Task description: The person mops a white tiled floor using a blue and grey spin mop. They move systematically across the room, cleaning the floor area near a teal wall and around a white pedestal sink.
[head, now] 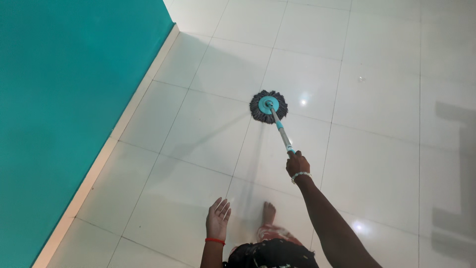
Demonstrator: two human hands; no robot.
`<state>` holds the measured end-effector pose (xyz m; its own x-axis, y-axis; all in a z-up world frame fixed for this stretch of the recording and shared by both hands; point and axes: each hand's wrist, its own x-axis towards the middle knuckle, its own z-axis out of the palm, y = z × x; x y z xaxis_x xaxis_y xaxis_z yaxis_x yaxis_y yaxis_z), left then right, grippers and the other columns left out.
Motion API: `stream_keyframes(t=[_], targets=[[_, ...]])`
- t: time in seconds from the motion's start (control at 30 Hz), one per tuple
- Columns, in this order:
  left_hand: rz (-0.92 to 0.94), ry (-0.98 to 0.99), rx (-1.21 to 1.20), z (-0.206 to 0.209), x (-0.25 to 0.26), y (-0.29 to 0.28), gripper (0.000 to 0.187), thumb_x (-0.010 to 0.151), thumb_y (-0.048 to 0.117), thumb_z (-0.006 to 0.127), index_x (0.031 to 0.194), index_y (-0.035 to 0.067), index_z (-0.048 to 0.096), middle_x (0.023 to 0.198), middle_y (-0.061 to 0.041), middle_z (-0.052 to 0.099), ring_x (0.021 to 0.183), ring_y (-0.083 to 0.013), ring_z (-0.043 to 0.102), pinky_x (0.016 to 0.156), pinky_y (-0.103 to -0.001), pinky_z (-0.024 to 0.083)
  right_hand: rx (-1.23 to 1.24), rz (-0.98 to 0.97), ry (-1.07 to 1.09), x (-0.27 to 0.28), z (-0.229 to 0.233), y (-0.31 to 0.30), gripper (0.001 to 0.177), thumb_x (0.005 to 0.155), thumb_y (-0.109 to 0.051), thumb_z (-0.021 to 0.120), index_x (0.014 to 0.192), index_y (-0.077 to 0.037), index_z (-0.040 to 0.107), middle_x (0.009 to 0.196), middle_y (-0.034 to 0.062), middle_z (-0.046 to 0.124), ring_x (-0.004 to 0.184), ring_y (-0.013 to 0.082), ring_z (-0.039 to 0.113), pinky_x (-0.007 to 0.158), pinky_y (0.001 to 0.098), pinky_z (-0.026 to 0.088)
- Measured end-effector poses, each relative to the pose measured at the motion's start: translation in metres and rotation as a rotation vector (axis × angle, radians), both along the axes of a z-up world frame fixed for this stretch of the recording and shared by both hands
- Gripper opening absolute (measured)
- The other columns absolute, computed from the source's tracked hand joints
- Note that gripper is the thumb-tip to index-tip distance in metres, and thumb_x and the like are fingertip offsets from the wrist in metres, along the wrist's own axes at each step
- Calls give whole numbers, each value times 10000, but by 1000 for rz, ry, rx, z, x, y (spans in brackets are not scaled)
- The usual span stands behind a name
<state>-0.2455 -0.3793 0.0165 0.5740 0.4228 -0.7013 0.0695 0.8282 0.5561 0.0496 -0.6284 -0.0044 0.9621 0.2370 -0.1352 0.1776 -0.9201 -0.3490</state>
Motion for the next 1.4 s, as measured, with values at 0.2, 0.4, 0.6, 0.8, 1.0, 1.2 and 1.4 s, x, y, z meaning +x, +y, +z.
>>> stream_keyframes(t=[0.2,0.4,0.6,0.8,1.0,1.2,1.4], targets=[[35,55,-14,21,59,-15,507,1000,320,481,1396,14,565,1336,-153,624,1249,-263,594,1075,-407,486,-128,-43,187,86,4,-9,394,969,-267,626,1356,-198,593,1096,203,688,958,394,729,813,509,600],[9,102,-7,15,57,-28,502,1004,321,490,1396,17,567,1350,-152,615,1265,-264,593,1088,-409,488,-201,-44,311,78,6,-46,445,977,-248,582,1419,-247,536,1105,209,712,1005,390,729,842,511,598],[-88,8,27,16,30,-38,500,1001,320,485,1392,17,555,1375,-161,603,1273,-277,588,1081,-412,478,-187,-96,318,0,-1,-70,477,992,-231,551,1467,-248,516,1070,175,745,981,359,747,831,507,602],[-147,11,39,28,-42,-52,506,1002,336,473,1392,28,565,1371,-150,607,1271,-261,592,1083,-405,487,-230,-133,311,-96,6,-86,435,1014,-201,487,1446,-222,536,1054,159,756,962,340,758,812,490,616],[-116,-48,-6,-7,-148,-65,514,1017,343,473,1405,15,552,1360,-156,604,1272,-267,579,1080,-404,478,-226,-167,313,-206,-12,-115,407,1029,-203,449,1421,-218,556,1057,155,761,978,334,755,827,488,614],[-141,24,-40,-20,-232,-98,503,1007,315,461,1400,15,559,1354,-149,627,1255,-257,599,1067,-405,485,-219,-172,335,-291,0,-148,385,1018,-200,466,1387,-182,575,1061,151,761,981,334,760,828,487,616],[-153,-34,-67,-29,-286,-145,491,1016,326,473,1388,21,564,1332,-148,629,1243,-261,597,1042,-408,495,-234,-156,363,-381,6,-186,414,1012,-198,467,1420,-177,538,1041,154,762,963,325,767,809,474,626]])
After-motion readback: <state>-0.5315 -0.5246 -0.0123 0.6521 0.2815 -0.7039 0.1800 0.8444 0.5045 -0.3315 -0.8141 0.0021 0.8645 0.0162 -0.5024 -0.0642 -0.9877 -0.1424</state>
